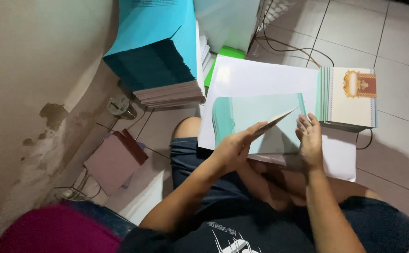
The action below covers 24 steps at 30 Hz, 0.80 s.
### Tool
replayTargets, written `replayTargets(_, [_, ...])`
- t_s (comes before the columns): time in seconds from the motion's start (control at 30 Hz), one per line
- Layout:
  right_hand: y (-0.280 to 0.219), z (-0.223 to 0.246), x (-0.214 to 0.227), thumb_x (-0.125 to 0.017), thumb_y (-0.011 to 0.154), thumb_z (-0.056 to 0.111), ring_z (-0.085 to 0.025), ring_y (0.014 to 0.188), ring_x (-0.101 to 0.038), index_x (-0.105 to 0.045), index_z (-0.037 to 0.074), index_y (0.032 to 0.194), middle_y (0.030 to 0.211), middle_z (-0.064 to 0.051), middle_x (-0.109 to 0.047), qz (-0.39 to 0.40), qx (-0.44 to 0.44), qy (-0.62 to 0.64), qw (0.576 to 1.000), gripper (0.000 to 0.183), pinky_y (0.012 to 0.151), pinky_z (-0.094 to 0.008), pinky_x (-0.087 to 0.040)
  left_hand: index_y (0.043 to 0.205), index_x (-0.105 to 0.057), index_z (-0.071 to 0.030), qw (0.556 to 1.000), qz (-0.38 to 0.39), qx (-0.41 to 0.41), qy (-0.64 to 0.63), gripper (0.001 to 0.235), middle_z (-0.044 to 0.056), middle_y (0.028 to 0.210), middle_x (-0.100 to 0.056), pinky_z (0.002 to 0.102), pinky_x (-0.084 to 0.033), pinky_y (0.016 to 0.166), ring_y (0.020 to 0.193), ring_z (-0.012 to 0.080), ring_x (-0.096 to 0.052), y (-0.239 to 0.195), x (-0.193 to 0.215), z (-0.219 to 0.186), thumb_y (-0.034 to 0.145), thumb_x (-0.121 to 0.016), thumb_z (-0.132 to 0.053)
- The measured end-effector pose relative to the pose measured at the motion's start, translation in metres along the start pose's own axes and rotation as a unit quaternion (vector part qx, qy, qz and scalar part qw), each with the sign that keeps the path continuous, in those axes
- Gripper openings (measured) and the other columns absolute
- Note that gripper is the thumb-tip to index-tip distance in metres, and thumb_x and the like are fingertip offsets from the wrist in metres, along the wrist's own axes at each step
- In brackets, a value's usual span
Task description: The person sits on the floor and folds a light blue cover around a stack of papers. They smooth the cover and press the spine to secure the binding, then place the finished book onto a stack of similar items.
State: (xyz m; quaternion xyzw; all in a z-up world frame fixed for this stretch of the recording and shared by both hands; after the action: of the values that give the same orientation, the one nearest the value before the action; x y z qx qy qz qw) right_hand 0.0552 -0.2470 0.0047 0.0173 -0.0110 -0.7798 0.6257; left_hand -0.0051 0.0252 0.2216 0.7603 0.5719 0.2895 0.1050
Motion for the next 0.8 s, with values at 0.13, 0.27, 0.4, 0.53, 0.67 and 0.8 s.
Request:
replayTargets(0.13, [-0.028,-0.029,0.055,-0.067,0.102,0.026,-0.021,0.087,-0.066,-0.062,0.004,0.101,0.086,-0.014,-0.064,0.006,-0.096,-0.025,0.995,0.022,0.07,-0.029,-0.049,0.122,-0.065,-0.016,0.985,0.042,0.079,-0.149,0.026,0.01,0.094,-0.072,0.042,-0.058,0.072,0.09,0.0417,-0.07,-0.012,-0.043,0.067,0.097,-0.058,-0.012])
replayTargets(0.27, [-0.052,0.032,0.071,-0.06,0.103,0.029,-0.025,0.104,-0.049,-0.058,0.014,0.121,0.109,-0.009,-0.055,0.028,-0.13,-0.058,0.989,0.023,0.089,-0.042,-0.038,0.11,-0.067,-0.009,0.958,0.092,0.178,-0.204,0.025,0.004,0.096,-0.07,0.032,-0.052,0.08,0.093,0.0139,-0.064,-0.007,-0.064,0.089,0.089,-0.054,-0.01])
replayTargets(0.4, [-0.055,0.035,0.087,-0.07,0.093,0.008,-0.015,0.086,-0.062,-0.07,0.006,0.111,0.095,-0.004,-0.067,0.121,-0.145,-0.058,0.98,0.018,0.077,-0.029,-0.053,0.116,-0.064,-0.006,0.956,0.145,0.225,-0.118,0.039,0.005,0.113,-0.07,0.031,-0.048,0.092,0.106,0.0184,-0.064,0.009,-0.072,0.09,0.082,-0.046,-0.012])
replayTargets(0.53, [-0.054,0.055,0.077,-0.068,0.095,0.008,-0.015,0.073,-0.061,-0.072,0.004,0.098,0.079,-0.006,-0.066,0.167,-0.158,-0.141,0.963,0.007,0.067,-0.029,-0.05,0.116,-0.06,-0.006,0.957,0.159,0.219,-0.106,0.035,0.006,0.11,-0.068,0.031,-0.047,0.089,0.102,0.0189,-0.063,0.024,-0.084,0.098,0.085,-0.045,-0.01])
replayTargets(0.67, [-0.023,0.073,0.116,-0.064,0.103,0.002,-0.014,0.06,-0.058,-0.066,-0.001,0.111,0.07,-0.012,-0.062,-0.075,-0.068,-0.12,0.988,0.009,0.059,-0.024,-0.049,0.141,-0.043,-0.008,0.978,0.025,0.206,0.021,0.046,0.018,0.133,-0.06,0.04,-0.046,0.101,0.122,0.029,-0.06,0.032,-0.068,0.124,0.097,-0.049,-0.019])
replayTargets(0.8, [0.019,0.095,0.151,-0.059,0.112,-0.003,-0.018,0.067,-0.067,-0.06,-0.005,0.112,0.078,-0.014,-0.063,-0.179,0.029,-0.187,0.965,0.002,0.063,-0.028,-0.058,0.133,-0.054,-0.01,0.966,0.063,0.063,0.241,0.044,0.015,0.148,-0.048,0.056,-0.038,0.109,0.141,0.0408,-0.041,0.02,-0.097,0.146,0.09,-0.059,-0.015])
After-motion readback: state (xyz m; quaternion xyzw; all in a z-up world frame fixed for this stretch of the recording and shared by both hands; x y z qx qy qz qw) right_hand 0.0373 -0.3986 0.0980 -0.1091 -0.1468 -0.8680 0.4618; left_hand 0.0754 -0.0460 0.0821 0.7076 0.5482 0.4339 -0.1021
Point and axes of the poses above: each hand's wrist, its own y-axis towards the middle knuckle, its own x-axis out of the back of the hand, z = x × y, the point moved 8 cm from there along y, towards the middle knuckle
